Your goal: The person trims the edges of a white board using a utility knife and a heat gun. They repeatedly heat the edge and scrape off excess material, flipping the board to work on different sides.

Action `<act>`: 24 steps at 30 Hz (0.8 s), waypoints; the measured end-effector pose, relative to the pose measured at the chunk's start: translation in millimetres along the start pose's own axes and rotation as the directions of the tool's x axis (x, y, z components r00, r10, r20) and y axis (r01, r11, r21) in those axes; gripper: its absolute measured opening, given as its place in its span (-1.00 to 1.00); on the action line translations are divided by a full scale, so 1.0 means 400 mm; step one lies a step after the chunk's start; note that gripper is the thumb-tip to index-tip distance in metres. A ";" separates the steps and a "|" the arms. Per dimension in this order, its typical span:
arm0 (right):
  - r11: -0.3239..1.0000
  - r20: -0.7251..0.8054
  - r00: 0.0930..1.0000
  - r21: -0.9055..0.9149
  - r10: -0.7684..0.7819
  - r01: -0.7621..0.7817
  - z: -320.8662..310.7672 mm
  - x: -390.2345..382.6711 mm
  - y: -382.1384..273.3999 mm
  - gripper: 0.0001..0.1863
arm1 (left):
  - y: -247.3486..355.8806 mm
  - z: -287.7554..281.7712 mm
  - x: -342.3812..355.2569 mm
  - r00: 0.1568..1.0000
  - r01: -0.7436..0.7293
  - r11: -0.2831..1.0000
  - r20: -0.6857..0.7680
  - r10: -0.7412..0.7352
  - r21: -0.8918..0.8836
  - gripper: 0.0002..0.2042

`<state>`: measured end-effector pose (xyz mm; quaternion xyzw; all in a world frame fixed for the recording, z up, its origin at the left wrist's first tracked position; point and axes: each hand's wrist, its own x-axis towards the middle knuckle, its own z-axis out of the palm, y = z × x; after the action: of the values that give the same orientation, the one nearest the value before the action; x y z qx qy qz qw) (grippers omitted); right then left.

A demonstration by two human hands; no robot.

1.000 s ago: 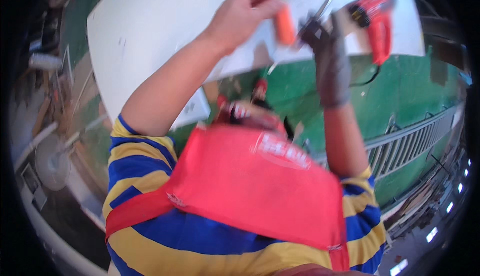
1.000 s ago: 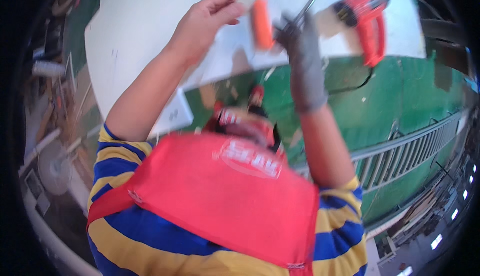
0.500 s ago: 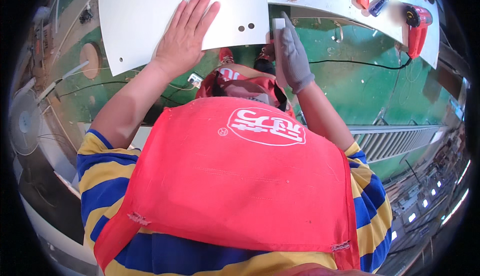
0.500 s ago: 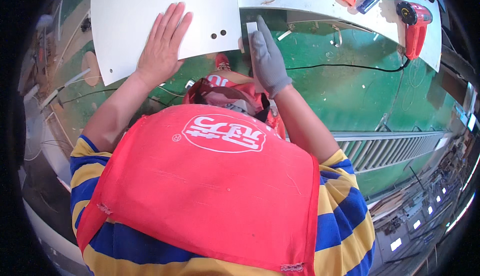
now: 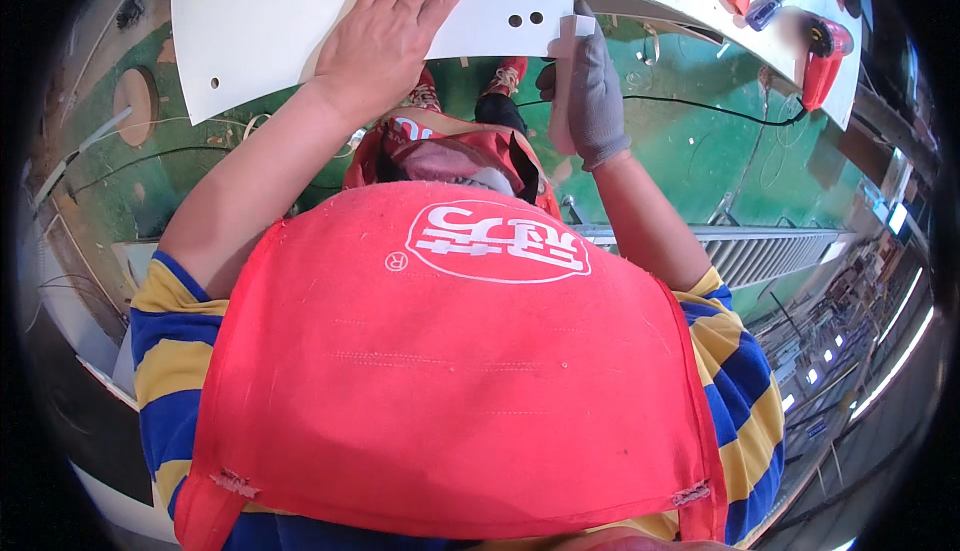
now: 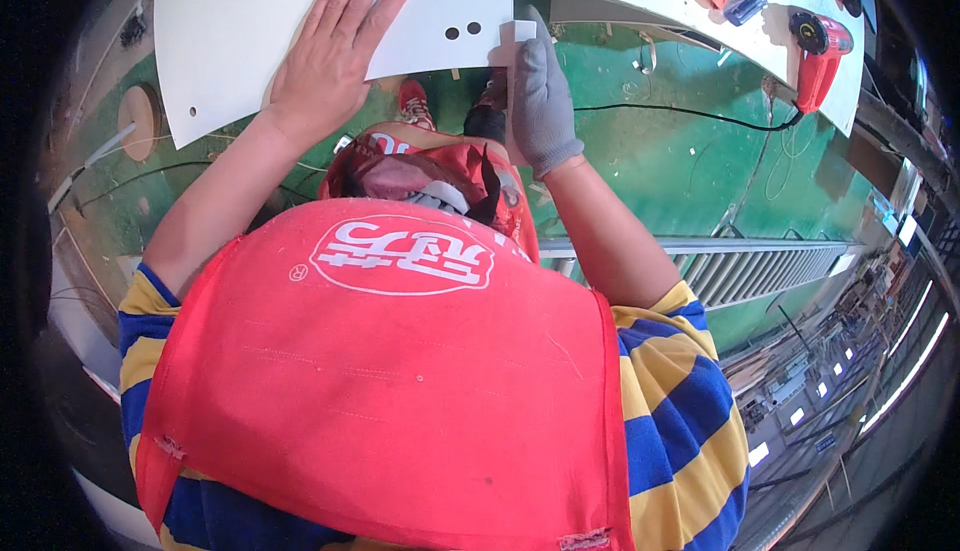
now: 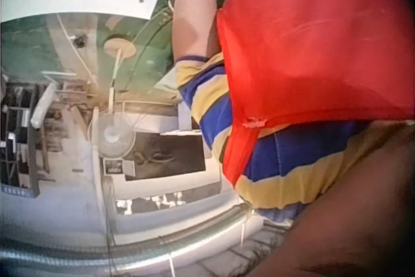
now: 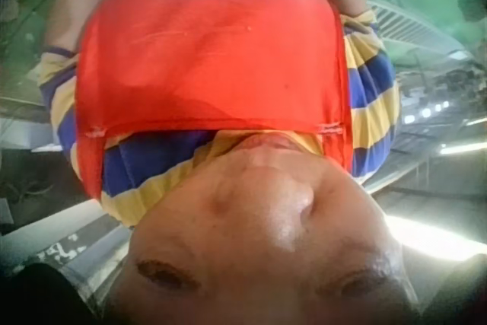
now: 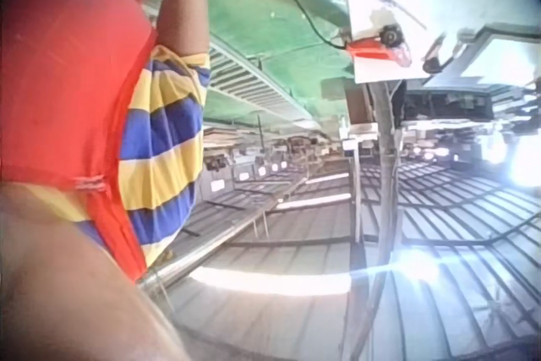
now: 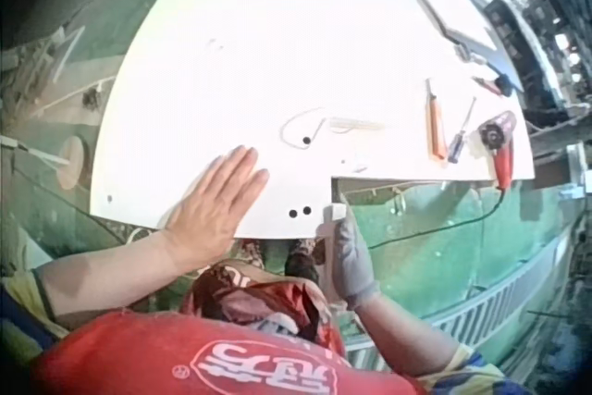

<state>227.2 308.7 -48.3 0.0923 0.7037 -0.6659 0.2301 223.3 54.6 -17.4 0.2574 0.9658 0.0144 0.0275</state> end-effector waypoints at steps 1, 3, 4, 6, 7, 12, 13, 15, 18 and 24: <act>1.000 0.003 1.000 0.014 -0.010 0.010 -0.009 0.004 0.005 -0.28 | 0.006 0.002 0.008 0.997 -0.001 0.995 -0.076 -0.006 -0.096 -0.30; 0.999 -0.013 1.000 -0.032 0.000 0.000 -0.008 0.004 0.002 -0.27 | 0.009 0.005 0.012 0.989 -0.008 0.981 -0.148 -0.022 -0.195 -0.31; 0.998 -0.022 1.000 -0.055 0.004 -0.006 -0.008 0.004 0.000 -0.27 | 0.011 0.007 0.013 0.989 -0.005 0.980 -0.144 -0.024 -0.201 -0.31; 0.995 -0.019 0.999 -0.100 -0.032 0.030 -0.013 0.007 0.007 -0.27 | 0.011 0.010 0.014 0.989 -0.004 0.978 -0.142 -0.026 -0.208 -0.31; 0.991 -0.018 0.999 -0.122 -0.050 0.047 -0.015 0.008 0.012 -0.27 | 0.011 0.012 0.014 0.989 -0.004 0.978 -0.142 -0.026 -0.208 -0.31; 0.979 -0.042 0.994 -0.181 -0.106 0.096 -0.024 0.010 0.024 -0.30 | 0.014 0.010 0.020 0.990 -0.005 0.978 -0.138 -0.025 -0.209 -0.31; 0.975 -0.048 0.992 -0.195 -0.118 0.107 -0.025 0.009 0.024 -0.30 | 0.014 0.010 0.021 0.991 -0.006 0.978 -0.131 -0.021 -0.207 -0.31; 0.983 -0.043 0.997 -0.174 -0.069 0.060 -0.034 0.018 0.028 -0.30 | 0.015 0.010 0.024 0.992 -0.007 0.979 -0.121 -0.018 -0.204 -0.31; 0.999 -0.057 0.998 -0.051 -0.004 0.001 -0.049 0.023 0.004 -0.31 | 0.014 0.008 0.027 0.994 -0.001 0.981 -0.107 -0.020 -0.192 -0.33; 0.986 -0.011 0.994 -0.131 -0.109 0.107 -0.025 0.052 -0.025 -0.31 | 0.010 -0.001 0.022 0.995 0.001 0.985 -0.095 -0.018 -0.172 -0.35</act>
<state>202.5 313.9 -48.6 0.0449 0.7516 -0.6293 0.1926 217.6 62.4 -17.4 0.2485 0.9624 0.1100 0.0033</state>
